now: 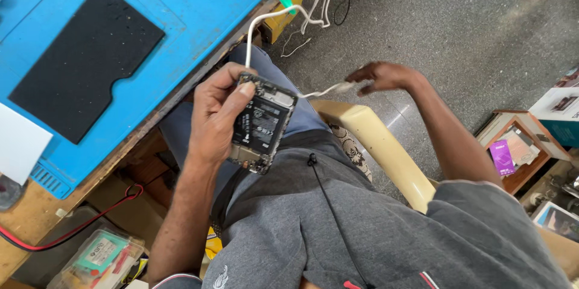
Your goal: The person removes a protective film from a smartphone screen, then places the screen onto a disassembled phone body. They connect internal ribbon cables and a charging cable to test the device, then disconnect the cable and set the phone aside.
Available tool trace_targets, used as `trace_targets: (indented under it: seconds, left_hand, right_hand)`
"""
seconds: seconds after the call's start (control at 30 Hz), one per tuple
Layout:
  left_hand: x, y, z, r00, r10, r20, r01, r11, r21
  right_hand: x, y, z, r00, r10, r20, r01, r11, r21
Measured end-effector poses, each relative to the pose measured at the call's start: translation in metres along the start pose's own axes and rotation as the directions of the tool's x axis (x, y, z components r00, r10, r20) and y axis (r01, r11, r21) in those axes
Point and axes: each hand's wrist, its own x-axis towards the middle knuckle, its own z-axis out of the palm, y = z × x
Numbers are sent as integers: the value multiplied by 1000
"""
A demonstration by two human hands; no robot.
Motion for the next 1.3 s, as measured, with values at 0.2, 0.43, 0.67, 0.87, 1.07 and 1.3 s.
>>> trace_targets:
  seconds: [0.2,0.43,0.67,0.87,1.07,1.3]
  left_hand:
    - [-8,2,-3,998,27,-56,-22,997,73]
    - [-14,-1,-3,988,81,-129,-60,985,163]
    - [3,-21,-8,994,56,-89,-30,963,268]
    - [11,-35,-14,997,-12,72,-4,977,211]
    - [36,-61,22,924,-200,324,220,975,-25]
    - [34,-8,7,985,-72,154,93,987,-129]
  right_hand:
    - [97,-35,-27,846,-90,-526,74,996,-51]
    - [134,-29,-7,902,-53,-428,-6,991,-135]
    - [57,12,18,969,26,-247,126,806,578]
    - [-38,-73,-21,840,52,-540,417,577,703]
    - [-19,-145,0,790,-60,-610,610,174,773]
    - [2,-141,67,774,-615,-150,597,631,495]
